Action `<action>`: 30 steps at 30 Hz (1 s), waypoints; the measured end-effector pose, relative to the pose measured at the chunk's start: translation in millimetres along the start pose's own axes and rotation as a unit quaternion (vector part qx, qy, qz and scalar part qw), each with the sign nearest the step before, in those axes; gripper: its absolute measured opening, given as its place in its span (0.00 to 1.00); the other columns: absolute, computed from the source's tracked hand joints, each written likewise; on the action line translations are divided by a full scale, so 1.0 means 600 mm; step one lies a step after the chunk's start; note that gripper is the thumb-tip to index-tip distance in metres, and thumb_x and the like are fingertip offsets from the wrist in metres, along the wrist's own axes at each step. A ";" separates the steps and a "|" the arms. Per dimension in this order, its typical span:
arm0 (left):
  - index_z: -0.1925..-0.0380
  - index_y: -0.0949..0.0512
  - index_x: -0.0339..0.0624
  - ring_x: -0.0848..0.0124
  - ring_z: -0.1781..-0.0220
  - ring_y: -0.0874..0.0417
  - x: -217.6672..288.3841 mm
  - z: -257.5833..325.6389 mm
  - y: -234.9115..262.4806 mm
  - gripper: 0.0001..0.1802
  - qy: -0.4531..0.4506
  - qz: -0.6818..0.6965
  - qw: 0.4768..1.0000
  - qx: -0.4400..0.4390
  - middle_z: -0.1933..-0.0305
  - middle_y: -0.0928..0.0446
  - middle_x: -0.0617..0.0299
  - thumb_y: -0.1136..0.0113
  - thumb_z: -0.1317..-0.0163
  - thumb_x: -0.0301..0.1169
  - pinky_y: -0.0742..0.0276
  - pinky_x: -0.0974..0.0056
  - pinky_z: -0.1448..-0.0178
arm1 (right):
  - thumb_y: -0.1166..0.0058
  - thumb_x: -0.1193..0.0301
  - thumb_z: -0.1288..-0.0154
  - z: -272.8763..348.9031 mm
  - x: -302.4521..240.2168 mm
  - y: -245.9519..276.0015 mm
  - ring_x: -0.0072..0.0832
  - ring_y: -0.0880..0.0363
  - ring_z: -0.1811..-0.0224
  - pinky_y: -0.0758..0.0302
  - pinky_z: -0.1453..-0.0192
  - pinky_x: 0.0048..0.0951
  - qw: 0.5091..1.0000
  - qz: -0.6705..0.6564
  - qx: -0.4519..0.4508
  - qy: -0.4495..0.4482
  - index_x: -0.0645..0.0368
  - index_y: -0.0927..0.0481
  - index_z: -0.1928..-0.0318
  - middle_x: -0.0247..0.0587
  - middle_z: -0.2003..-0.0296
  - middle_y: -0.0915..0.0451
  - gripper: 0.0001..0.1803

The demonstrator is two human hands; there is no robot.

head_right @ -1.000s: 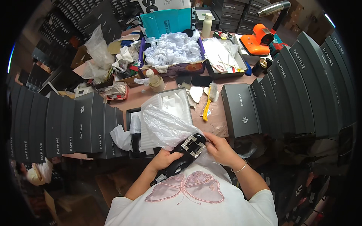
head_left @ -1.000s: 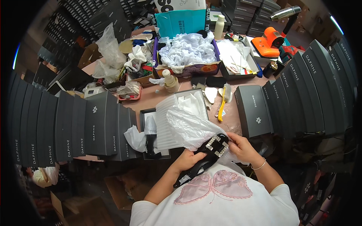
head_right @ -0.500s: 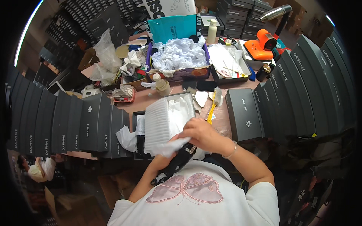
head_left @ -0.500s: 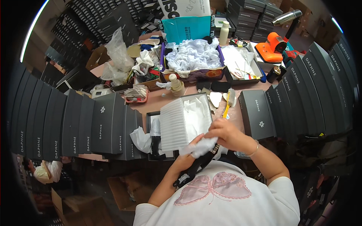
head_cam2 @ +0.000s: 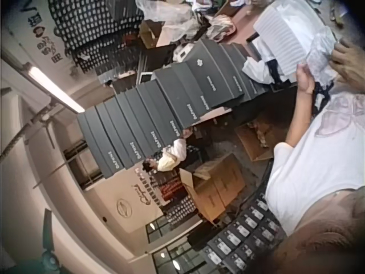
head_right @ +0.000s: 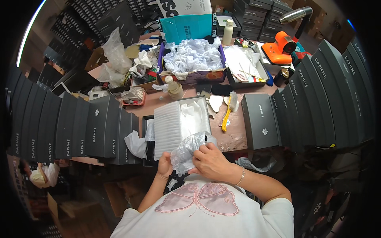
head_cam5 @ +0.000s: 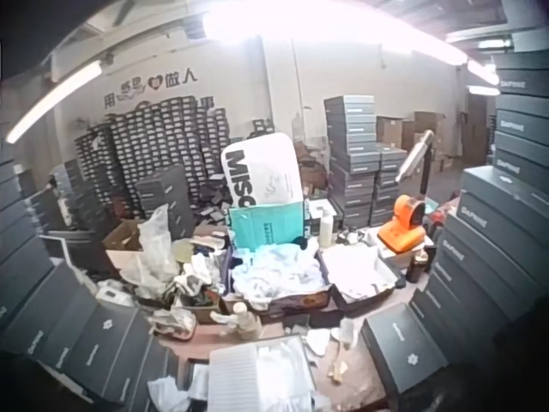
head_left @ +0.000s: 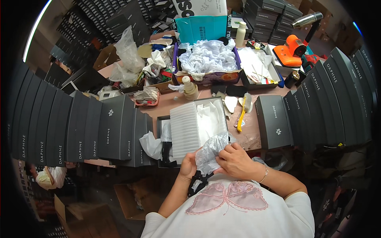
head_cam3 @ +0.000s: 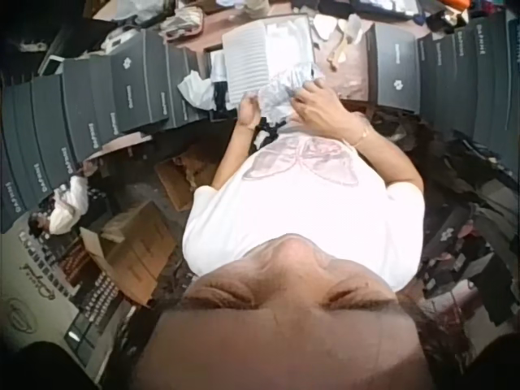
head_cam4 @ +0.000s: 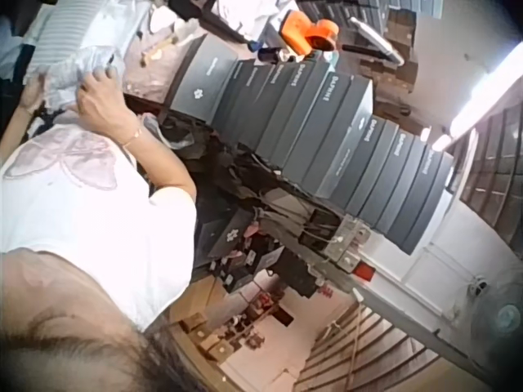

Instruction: Packaging finished shoes into individual shoe boxes with wrapping paper.

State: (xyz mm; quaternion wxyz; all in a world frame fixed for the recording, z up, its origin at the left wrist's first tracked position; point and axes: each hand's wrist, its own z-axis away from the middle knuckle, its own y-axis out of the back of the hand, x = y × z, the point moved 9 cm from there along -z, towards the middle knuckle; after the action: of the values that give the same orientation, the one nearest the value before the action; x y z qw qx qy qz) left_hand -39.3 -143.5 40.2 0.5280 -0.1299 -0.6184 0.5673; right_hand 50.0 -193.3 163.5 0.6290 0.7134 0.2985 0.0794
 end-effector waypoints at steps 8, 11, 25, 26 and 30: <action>0.38 0.35 0.32 0.75 0.50 0.23 0.022 -0.034 -0.018 0.33 -0.003 -0.328 0.942 0.075 0.48 0.24 0.60 0.37 0.45 0.20 0.26 0.70 0.45 | 0.46 0.47 0.42 0.003 -0.012 -0.015 0.31 0.31 0.59 0.38 0.48 0.36 1.000 0.001 0.008 -0.028 0.58 0.19 0.62 0.37 0.66 0.29 0.25; 0.38 0.34 0.34 0.76 0.50 0.23 0.024 -0.032 0.004 0.32 -0.003 -0.334 0.939 0.085 0.49 0.24 0.62 0.38 0.44 0.19 0.27 0.70 0.45 | 0.43 0.54 0.41 0.005 0.033 0.031 0.35 0.30 0.55 0.35 0.45 0.38 0.980 -0.168 0.106 -0.028 0.58 0.19 0.61 0.39 0.60 0.26 0.20; 0.35 0.38 0.35 0.70 0.41 0.27 0.155 -0.021 0.058 0.38 -0.153 -0.320 0.919 0.170 0.40 0.28 0.58 0.47 0.51 0.13 0.34 0.66 0.36 | 0.48 0.63 0.32 -0.014 0.270 -0.088 0.18 0.29 0.65 0.31 0.59 0.24 0.812 -0.516 -0.050 -0.266 0.62 0.26 0.60 0.31 0.69 0.25 0.14; 0.35 0.38 0.35 0.69 0.40 0.27 0.163 -0.024 0.064 0.38 -0.170 -0.311 0.917 0.182 0.40 0.29 0.57 0.47 0.51 0.13 0.34 0.66 0.36 | 0.48 0.63 0.32 -0.025 0.267 -0.086 0.18 0.29 0.64 0.31 0.59 0.24 0.811 -0.527 -0.007 -0.254 0.62 0.26 0.59 0.32 0.68 0.24 0.14; 0.35 0.38 0.34 0.68 0.39 0.28 0.177 -0.026 0.074 0.38 -0.195 -0.291 0.920 0.179 0.39 0.30 0.56 0.46 0.52 0.15 0.35 0.66 0.35 | 0.45 0.64 0.34 -0.057 0.264 -0.101 0.19 0.27 0.69 0.30 0.65 0.25 0.848 -0.466 0.053 -0.246 0.64 0.23 0.64 0.34 0.73 0.23 0.13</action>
State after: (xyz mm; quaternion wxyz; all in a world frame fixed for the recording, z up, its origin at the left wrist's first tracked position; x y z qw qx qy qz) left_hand -89.9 -39.6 53.7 0.5533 0.2653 -0.6080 0.5038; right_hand 141.3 -79.1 71.4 0.6057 0.5189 0.4352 -0.4176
